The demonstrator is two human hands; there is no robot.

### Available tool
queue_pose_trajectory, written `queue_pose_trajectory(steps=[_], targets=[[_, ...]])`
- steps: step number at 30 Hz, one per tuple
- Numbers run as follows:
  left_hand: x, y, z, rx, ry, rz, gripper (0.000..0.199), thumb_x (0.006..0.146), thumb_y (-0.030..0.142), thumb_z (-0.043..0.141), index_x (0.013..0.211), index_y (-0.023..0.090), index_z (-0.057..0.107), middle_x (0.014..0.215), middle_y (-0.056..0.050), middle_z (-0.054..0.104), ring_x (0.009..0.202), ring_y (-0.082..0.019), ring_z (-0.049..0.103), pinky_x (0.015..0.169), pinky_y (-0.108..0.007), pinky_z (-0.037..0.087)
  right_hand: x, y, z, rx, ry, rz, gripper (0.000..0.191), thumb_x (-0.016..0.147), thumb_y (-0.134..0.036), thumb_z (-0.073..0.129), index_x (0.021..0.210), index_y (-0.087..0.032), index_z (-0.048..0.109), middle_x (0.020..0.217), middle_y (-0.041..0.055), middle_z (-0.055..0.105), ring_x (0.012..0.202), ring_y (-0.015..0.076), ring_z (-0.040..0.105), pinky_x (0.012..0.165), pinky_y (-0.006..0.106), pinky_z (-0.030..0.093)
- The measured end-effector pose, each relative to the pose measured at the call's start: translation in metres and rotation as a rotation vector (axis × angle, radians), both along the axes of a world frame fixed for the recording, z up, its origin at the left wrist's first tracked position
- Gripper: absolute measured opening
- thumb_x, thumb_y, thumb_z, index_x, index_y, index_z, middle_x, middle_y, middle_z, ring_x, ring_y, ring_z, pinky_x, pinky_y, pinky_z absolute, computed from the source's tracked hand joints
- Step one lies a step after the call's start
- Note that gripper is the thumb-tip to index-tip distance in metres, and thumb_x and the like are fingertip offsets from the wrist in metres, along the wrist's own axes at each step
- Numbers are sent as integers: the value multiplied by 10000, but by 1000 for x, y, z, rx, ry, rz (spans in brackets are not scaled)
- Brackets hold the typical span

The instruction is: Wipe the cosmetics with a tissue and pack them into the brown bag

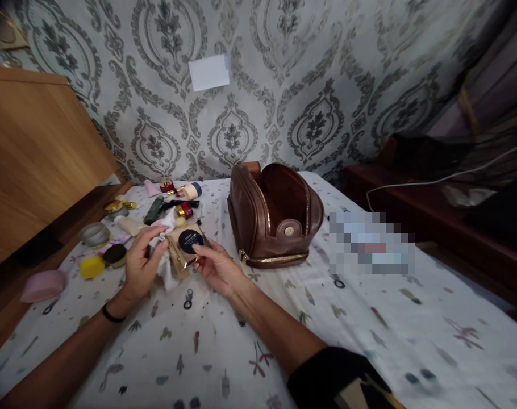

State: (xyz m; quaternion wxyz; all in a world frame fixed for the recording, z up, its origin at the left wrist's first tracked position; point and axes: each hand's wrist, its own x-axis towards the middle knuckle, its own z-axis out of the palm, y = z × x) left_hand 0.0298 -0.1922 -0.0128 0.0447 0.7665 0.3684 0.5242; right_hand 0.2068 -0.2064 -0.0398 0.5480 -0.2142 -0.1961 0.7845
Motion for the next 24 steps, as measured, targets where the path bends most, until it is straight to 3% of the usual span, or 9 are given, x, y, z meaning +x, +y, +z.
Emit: queue_pose_trajectory(steps=[6,12,17,22,24], targets=[[-2,-1,-3,9,74,-32,325,972,318,508,1267,213,596,1161,-87,627,1147,-233,578,991,-396,471,-3,-4,4,9,-22,23,500,599,-143,882,1051,-237,690,907,-39,734,682,83,634,598,185,483],[-4,2,-13,-28,212,-96,761,856,636,574,1478,234,400,1345,-144,470,1305,-335,452,1055,-495,420,-3,0,0,-45,66,-50,592,626,-144,877,1139,-318,638,859,-55,723,609,92,603,556,206,475],[-1,2,-16,13,220,-32,564,907,436,616,1422,253,478,1311,-124,506,1279,-294,490,1059,-452,430,-4,1,0,-51,97,-78,522,690,-173,849,1134,-325,620,822,-55,727,628,106,623,568,218,485],[1,-1,-12,37,146,-44,369,916,315,629,1278,241,610,1170,-78,603,1129,-230,594,980,-374,493,-2,3,-2,-64,101,-85,303,752,-320,816,987,-269,631,869,-32,746,710,154,674,559,260,511],[2,-3,-9,32,117,-41,307,911,287,638,1212,231,643,1115,-63,626,1071,-210,617,927,-344,515,-1,5,-5,-67,77,-100,284,728,-300,836,916,-245,630,835,-39,740,701,144,670,565,258,516]])
